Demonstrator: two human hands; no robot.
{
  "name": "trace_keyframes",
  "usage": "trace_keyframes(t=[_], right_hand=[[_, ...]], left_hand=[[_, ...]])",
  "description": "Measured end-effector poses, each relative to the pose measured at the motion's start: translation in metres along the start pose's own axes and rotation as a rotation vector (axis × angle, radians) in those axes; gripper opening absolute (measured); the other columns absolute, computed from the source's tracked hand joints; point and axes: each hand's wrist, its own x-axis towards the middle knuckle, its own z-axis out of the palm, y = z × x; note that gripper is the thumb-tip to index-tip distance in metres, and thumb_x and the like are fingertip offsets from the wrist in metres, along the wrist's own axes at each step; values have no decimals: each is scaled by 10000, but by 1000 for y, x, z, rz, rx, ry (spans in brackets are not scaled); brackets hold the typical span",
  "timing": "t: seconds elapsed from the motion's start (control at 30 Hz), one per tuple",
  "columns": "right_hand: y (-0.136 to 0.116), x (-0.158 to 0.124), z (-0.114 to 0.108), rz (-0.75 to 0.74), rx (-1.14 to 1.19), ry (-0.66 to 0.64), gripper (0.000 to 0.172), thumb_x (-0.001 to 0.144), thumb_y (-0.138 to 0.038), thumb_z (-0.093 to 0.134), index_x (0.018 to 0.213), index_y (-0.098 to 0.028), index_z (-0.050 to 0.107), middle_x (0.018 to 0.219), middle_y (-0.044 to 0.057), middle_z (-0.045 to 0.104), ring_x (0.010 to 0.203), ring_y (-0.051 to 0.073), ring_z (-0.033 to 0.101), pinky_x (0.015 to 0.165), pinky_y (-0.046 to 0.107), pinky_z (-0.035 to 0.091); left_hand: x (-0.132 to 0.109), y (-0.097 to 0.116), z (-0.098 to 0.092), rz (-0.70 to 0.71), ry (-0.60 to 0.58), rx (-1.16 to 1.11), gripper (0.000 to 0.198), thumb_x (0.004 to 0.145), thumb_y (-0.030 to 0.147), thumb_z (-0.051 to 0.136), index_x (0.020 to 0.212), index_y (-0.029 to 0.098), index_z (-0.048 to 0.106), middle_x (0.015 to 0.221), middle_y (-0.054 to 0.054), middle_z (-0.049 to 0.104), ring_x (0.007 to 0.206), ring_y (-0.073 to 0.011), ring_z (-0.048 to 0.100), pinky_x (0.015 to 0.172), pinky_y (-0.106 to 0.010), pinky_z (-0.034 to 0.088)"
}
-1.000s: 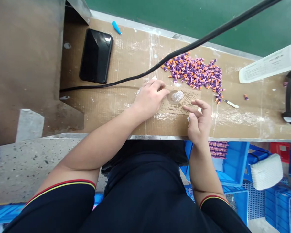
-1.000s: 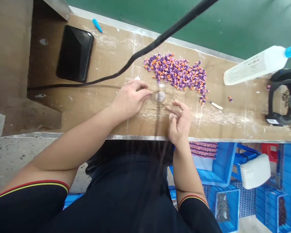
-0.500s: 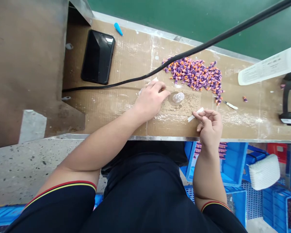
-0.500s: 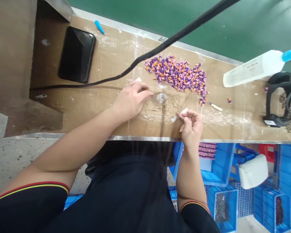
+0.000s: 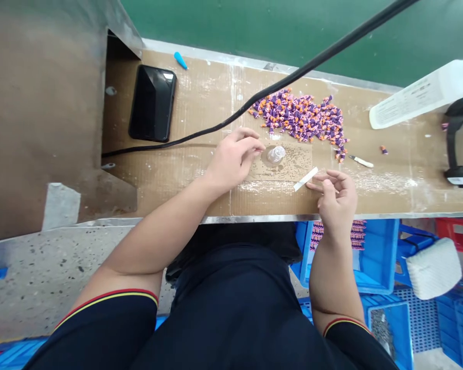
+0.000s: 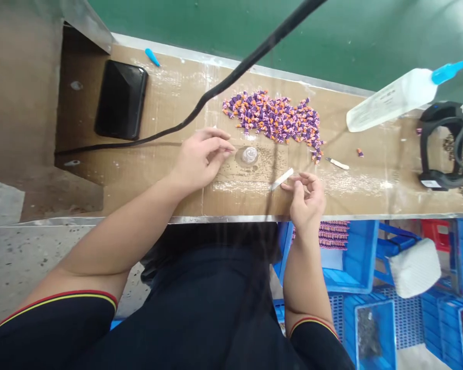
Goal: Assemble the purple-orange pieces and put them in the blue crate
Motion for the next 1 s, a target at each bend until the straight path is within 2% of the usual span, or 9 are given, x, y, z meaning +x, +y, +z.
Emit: trace_keyframes(t=[0.13, 0.23, 0.3, 0.43, 0.57, 0.67, 0.83, 0.93, 1.0], right_hand=[[-8, -14, 0, -81, 166, 74, 153, 992, -330, 701, 1109, -236, 671, 961, 9, 739, 784, 164, 836, 410, 163, 411], [-16, -30, 13, -133, 207, -13, 142, 1024, -334, 722, 1136, -253, 690, 986, 9, 754, 807, 156, 831, 433, 171, 458], [-20, -39, 26, -170, 173, -109, 169, 1038, -358, 744, 1170, -263, 698, 1039, 23, 783, 877, 168, 837, 487, 197, 534], [-26, -47, 48, -161, 209, -254, 282, 1044, -438, 774, 1250, -267, 687, 1148, 56, 829, 1029, 201, 840, 698, 285, 680], [-33, -45, 57, -72, 303, -307, 443, 955, -538, 885, 1234, -266, 675, 1048, 41, 849, 951, 209, 841, 825, 346, 713], [-33, -45, 57, 10, 347, -357, 535, 882, -580, 948, 1229, -271, 684, 1012, 29, 855, 902, 209, 838, 817, 351, 706], [-24, -44, 46, 130, 460, -385, 572, 862, -662, 942, 1226, -277, 727, 962, 25, 851, 983, 229, 840, 904, 384, 700], [-21, -44, 31, 156, 489, -360, 522, 851, -650, 956, 1149, -270, 759, 964, 31, 857, 930, 208, 829, 775, 327, 683], [-18, -43, 13, 146, 459, -310, 480, 846, -642, 960, 1043, -254, 760, 958, 32, 854, 836, 182, 806, 651, 277, 639]], left_hand=[[-2, 16, 0, -16, -5, -311, 158, 1073, 300, 713, 1167, 199, 788, 1231, -109, 805, 1142, -205, 783, 956, -342, 685], [-7, 23, 6, 88, -7, -428, 373, 1074, 295, 737, 1433, 200, 702, 1284, -122, 790, 1061, -165, 810, 930, -281, 692], [-10, 25, 9, 219, 14, -369, 530, 1070, 233, 735, 1585, 233, 610, 1319, -118, 784, 1081, -158, 810, 921, -257, 692], [-14, 32, 14, 484, 78, -163, 735, 1068, 104, 688, 1746, 244, 440, 1344, -126, 797, 1228, -173, 781, 997, -269, 692], [-17, 38, 20, 621, 86, -98, 778, 1064, 56, 669, 1772, 207, 383, 1288, -137, 825, 1192, -173, 792, 1043, -303, 688], [-18, 40, 22, 664, 59, -70, 731, 1091, 96, 649, 1766, 202, 390, 1279, -150, 837, 1237, -200, 783, 1046, -336, 689], [-17, 37, 11, 640, 16, 26, 883, 1102, 260, 705, 1822, 263, 194, 1509, -195, 741, 1267, -220, 781, 996, -349, 694], [-16, 35, 1, 566, 49, 76, 894, 1079, 329, 738, 1812, 238, 236, 1463, -187, 766, 1167, -230, 797, 969, -365, 696], [-16, 34, -3, 493, 79, 103, 822, 1070, 302, 732, 1786, 290, 328, 1399, -134, 800, 1077, -216, 802, 944, -365, 696]])
